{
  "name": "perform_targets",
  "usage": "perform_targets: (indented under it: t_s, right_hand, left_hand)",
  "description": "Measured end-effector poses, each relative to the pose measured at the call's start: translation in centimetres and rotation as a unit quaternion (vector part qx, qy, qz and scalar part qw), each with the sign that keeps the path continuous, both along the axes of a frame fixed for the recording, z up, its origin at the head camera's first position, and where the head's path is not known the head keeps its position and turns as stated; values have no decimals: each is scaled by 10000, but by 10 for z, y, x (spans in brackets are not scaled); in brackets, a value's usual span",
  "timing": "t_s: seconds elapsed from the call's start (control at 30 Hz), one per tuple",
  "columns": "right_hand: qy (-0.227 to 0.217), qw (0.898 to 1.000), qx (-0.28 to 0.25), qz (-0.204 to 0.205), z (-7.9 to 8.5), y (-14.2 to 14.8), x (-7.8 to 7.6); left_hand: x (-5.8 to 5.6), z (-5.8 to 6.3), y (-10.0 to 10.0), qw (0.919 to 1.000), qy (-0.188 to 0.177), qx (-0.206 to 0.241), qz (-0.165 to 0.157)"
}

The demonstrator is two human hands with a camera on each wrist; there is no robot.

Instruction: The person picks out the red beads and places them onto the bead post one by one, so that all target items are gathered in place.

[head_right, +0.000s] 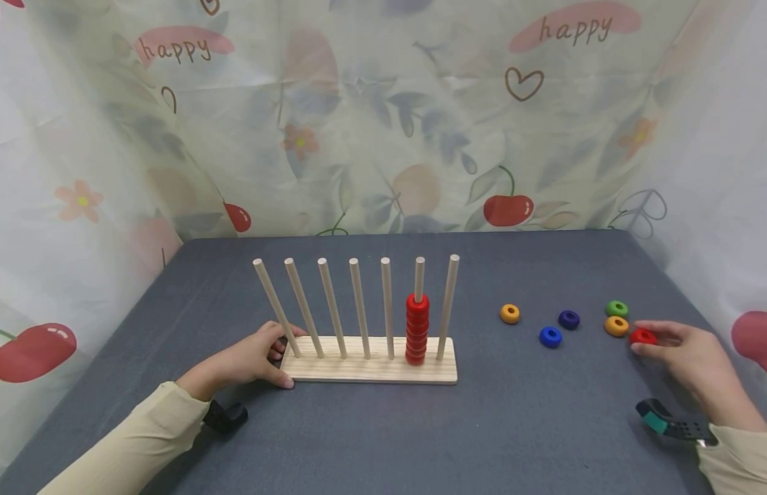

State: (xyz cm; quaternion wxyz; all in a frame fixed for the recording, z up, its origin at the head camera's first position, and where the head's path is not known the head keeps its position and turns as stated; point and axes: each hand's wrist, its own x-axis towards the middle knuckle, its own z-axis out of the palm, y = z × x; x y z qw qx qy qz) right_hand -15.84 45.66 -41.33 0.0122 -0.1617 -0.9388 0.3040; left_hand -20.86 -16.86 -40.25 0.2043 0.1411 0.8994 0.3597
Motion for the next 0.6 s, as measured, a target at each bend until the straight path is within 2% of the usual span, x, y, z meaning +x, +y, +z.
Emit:
perform_targets:
  t_s: [0.6]
  right_hand:
    - [303,9992,-257,51,10,-10,2]
  left_hand:
    - [0,0,0,10000,-24,-4,61]
